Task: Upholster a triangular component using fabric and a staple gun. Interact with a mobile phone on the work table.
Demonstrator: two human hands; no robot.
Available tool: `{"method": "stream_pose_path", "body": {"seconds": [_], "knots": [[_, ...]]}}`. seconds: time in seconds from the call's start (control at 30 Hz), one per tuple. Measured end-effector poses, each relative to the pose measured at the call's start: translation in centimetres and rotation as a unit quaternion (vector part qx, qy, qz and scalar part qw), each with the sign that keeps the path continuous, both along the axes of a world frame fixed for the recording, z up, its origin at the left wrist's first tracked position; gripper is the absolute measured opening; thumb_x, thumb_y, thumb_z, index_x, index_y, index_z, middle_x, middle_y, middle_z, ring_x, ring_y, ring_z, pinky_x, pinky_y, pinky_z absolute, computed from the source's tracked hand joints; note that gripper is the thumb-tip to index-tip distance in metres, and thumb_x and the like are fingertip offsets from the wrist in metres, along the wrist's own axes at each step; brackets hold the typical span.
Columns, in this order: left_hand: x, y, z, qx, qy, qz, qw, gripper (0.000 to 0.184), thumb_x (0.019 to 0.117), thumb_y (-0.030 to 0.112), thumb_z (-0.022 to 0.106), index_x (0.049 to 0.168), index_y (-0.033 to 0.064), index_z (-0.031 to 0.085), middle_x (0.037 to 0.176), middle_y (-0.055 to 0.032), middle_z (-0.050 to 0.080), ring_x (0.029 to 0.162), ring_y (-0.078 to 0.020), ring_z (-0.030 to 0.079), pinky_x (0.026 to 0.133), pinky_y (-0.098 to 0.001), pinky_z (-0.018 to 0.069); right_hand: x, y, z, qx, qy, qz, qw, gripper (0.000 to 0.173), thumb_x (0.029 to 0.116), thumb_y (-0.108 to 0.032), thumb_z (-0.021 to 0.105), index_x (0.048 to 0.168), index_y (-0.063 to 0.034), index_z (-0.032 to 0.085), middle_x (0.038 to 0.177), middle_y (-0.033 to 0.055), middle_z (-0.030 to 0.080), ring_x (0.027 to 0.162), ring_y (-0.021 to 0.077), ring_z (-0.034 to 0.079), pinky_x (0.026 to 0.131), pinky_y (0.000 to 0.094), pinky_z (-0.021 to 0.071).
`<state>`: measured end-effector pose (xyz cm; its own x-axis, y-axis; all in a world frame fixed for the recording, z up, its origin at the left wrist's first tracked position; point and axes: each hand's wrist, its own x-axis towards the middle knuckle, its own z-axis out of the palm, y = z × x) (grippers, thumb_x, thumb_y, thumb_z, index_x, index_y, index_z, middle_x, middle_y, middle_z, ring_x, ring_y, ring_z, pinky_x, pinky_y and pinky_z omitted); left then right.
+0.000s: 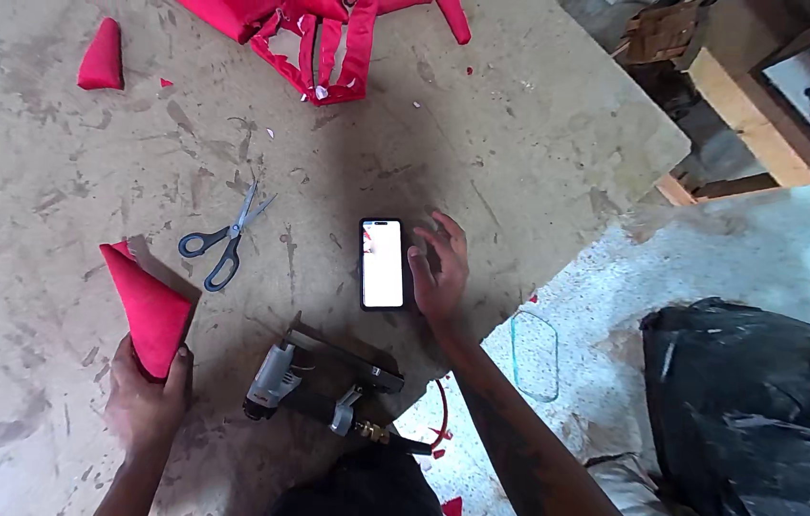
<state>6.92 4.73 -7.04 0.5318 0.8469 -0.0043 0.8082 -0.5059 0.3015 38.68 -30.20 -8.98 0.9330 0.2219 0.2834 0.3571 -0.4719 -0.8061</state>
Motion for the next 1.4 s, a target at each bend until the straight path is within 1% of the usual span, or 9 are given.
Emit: {"method": "stream_pose_path", "body": {"seconds": [0.13,0.33,0.43,0.57,0.7,0.9,1.13,1.33,1.4], "knots": [[-0.04,-0.23,0.09,0.006,0.006,0.000,1.000,0.085,0.0857,0.068,0.056,0.154,0.0195,0.041,0.133,-0.0206,0.063,0.111,-0.0415,0.066,0.084,-0.0676,0.0511,-0.38,-0.23,0.45,-0.011,0.015,0.008,1.000,0.036,0.0996,-0.037,0.060,0.126,-0.0139,0.072,0.157,0.0061,0.044,0.140,0.0224,0.046,0.110,0.0437,0.0471],[-0.24,-0.09,-0.07,0.003,0.021,-0.002,1.000,0.092,0.0855,0.077,0.053,0.157,0.0218,0.036,0.136,-0.0199,0.061,0.113,-0.0423,0.065,0.086,-0.0685,0.0508,-0.53,-0.33,0.54,-0.015,0.017,0.018,1.000,0.035,0.0992,-0.036,0.061,0.125,-0.0142,0.072,0.158,0.0047,0.043,0.144,0.0221,0.042,0.112,0.0447,0.0447],[-0.27,-0.03,-0.13,0.004,0.019,-0.007,1.000,0.091,0.0855,0.079,0.051,0.156,0.0222,0.037,0.137,-0.0197,0.060,0.113,-0.0413,0.065,0.086,-0.0684,0.0507,-0.64,-0.32,0.78,-0.014,0.024,0.019,0.999,0.035,0.0991,-0.035,0.061,0.125,-0.0147,0.071,0.158,0.0043,0.043,0.144,0.0212,0.041,0.112,0.0442,0.0451],[-0.32,0.12,-0.34,0.001,0.008,-0.011,1.000,0.092,0.0854,0.078,0.054,0.156,0.0207,0.037,0.139,-0.0197,0.058,0.116,-0.0410,0.064,0.089,-0.0674,0.0505,0.06,-0.17,-0.15,0.020,-0.012,0.016,1.000,0.032,0.0971,-0.031,0.063,0.121,-0.0136,0.073,0.151,0.0088,0.049,0.142,0.0241,0.044,0.113,0.0447,0.0451],[-0.45,0.12,-0.38,0.002,0.018,-0.010,1.000,0.093,0.0856,0.078,0.053,0.156,0.0199,0.037,0.139,-0.0196,0.058,0.116,-0.0416,0.064,0.088,-0.0678,0.0505,0.07,-0.19,-0.08,0.019,-0.012,0.020,1.000,0.030,0.0973,-0.031,0.063,0.120,-0.0135,0.074,0.151,0.0084,0.050,0.143,0.0248,0.043,0.115,0.0463,0.0436],[-0.30,0.26,-0.39,-0.004,0.014,-0.010,1.000,0.092,0.0855,0.077,0.054,0.154,0.0170,0.039,0.138,-0.0225,0.058,0.117,-0.0437,0.062,0.090,-0.0698,0.0490,0.27,-0.04,0.00,0.012,-0.011,0.030,0.999,0.030,0.0974,-0.030,0.063,0.120,-0.0131,0.074,0.151,0.0085,0.050,0.140,0.0237,0.046,0.111,0.0443,0.0467],[-0.20,0.17,-0.36,-0.007,0.014,-0.007,1.000,0.092,0.0847,0.077,0.054,0.154,0.0172,0.040,0.137,-0.0214,0.058,0.116,-0.0423,0.063,0.089,-0.0682,0.0495,0.34,-0.12,-0.15,0.004,-0.008,0.029,1.000,0.031,0.0973,-0.031,0.061,0.119,-0.0131,0.074,0.150,0.0075,0.051,0.139,0.0230,0.047,0.111,0.0439,0.0466],[-0.12,0.29,-0.39,-0.004,0.016,-0.007,1.000,0.093,0.0848,0.078,0.054,0.154,0.0170,0.040,0.137,-0.0208,0.059,0.116,-0.0419,0.063,0.089,-0.0682,0.0496,0.17,-0.17,0.33,0.000,0.014,0.026,1.000,0.032,0.0982,-0.033,0.061,0.121,-0.0140,0.074,0.153,0.0053,0.049,0.142,0.0226,0.043,0.113,0.0450,0.0441],[-0.10,0.35,-0.33,-0.005,0.010,-0.010,1.000,0.093,0.0844,0.078,0.054,0.154,0.0169,0.041,0.137,-0.0210,0.059,0.116,-0.0417,0.063,0.089,-0.0682,0.0496,0.14,-0.10,0.11,0.022,-0.007,0.012,1.000,0.030,0.0972,-0.030,0.062,0.118,-0.0120,0.074,0.151,0.0080,0.051,0.141,0.0245,0.045,0.112,0.0454,0.0457]]}}
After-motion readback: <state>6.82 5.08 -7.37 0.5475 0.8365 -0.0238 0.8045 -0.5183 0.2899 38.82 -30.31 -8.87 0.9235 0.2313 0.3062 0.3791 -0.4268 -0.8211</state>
